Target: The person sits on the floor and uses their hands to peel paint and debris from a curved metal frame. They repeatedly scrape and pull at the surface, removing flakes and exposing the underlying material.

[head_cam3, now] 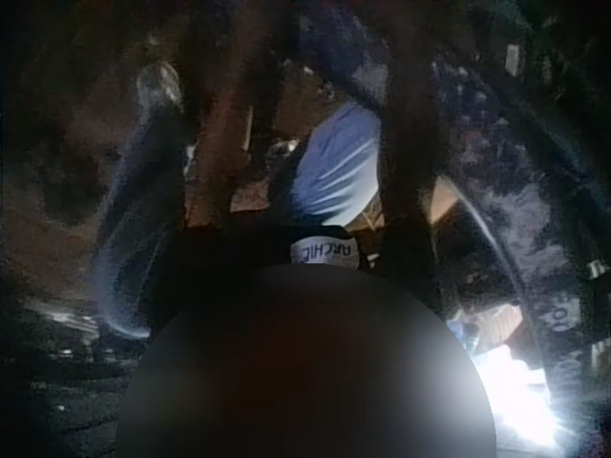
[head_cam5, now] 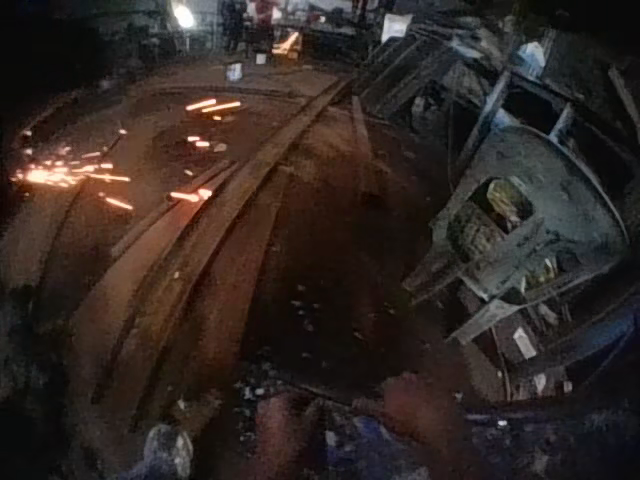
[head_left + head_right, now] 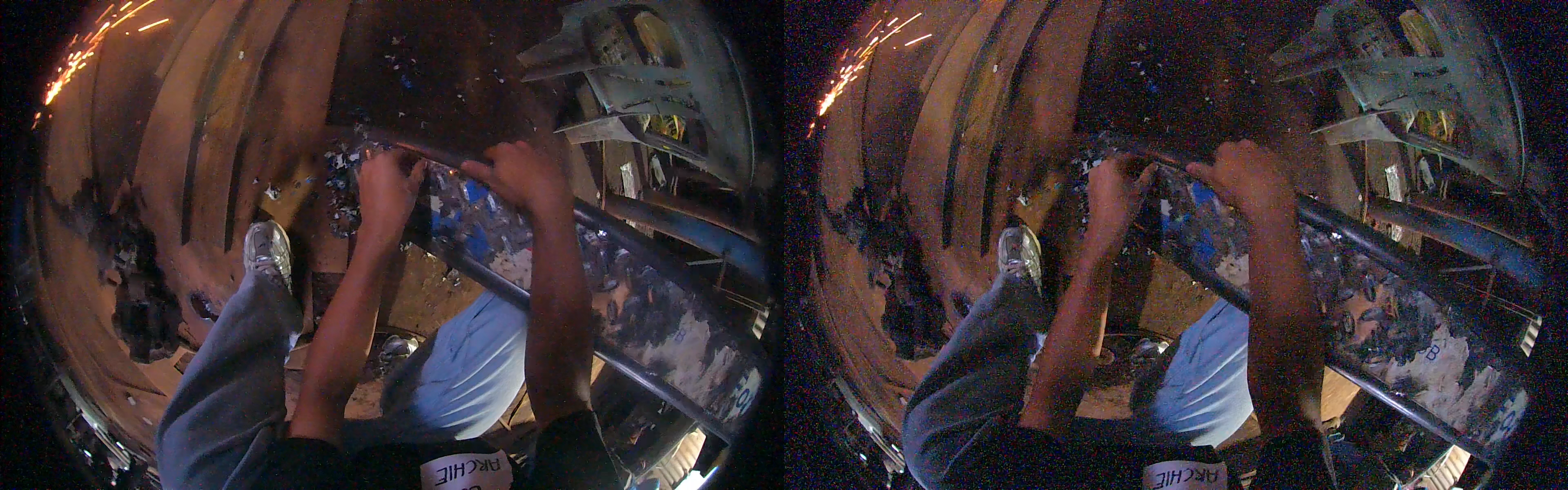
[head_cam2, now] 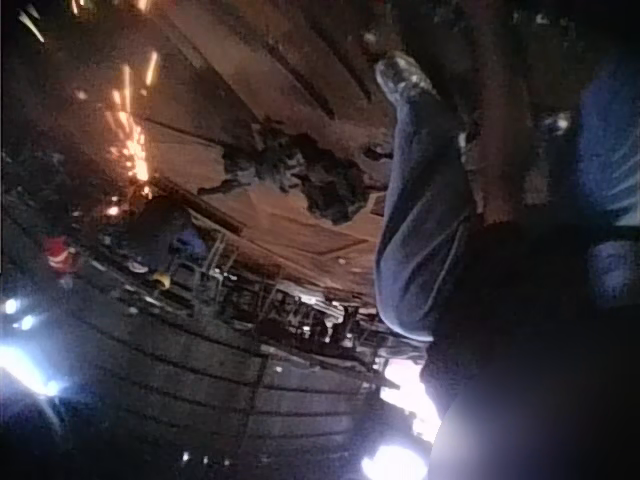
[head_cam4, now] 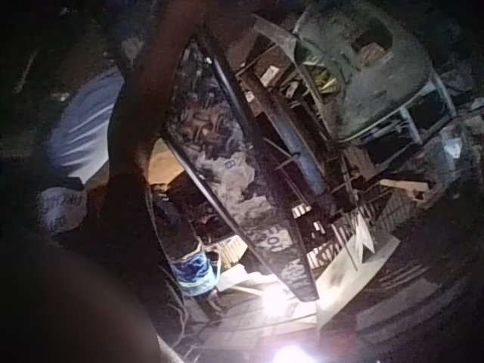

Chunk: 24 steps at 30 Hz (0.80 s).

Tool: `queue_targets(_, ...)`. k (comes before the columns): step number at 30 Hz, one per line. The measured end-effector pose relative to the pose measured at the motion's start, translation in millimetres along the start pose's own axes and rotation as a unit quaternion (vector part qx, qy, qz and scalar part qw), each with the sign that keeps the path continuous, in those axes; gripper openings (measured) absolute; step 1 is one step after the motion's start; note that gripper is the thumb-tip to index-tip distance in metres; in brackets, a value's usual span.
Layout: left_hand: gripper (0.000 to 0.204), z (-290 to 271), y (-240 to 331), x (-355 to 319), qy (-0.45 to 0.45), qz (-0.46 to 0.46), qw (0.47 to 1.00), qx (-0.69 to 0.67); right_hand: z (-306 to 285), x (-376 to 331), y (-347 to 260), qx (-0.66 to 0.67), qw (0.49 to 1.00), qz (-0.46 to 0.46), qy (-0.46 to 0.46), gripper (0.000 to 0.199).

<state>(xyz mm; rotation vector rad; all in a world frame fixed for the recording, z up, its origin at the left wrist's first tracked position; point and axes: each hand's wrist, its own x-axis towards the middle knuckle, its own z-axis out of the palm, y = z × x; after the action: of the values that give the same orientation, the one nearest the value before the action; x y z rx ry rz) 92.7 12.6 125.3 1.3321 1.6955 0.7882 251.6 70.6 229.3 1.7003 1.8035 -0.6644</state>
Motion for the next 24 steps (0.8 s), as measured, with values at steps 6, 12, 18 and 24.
queue_targets(6,0.016,-0.2,5.7,5.6,-0.015,0.018,0.997,0.076,2.9,-0.2,-2.4,0.001,1.000,0.008,0.013,0.058)
queue_targets(12,0.014,-2.3,2.2,13.8,-0.071,0.061,0.990,0.106,-0.1,1.3,-3.7,-0.009,1.000,0.022,-0.009,0.058)
queue_targets(18,0.017,-0.6,3.5,16.1,-0.072,0.096,0.985,0.126,4.7,4.6,-0.4,-0.004,1.000,0.005,0.005,0.058)
queue_targets(24,0.019,2.2,1.1,19.1,-0.091,0.061,0.990,0.088,9.8,9.0,4.5,-0.019,0.999,-0.010,0.025,0.057)
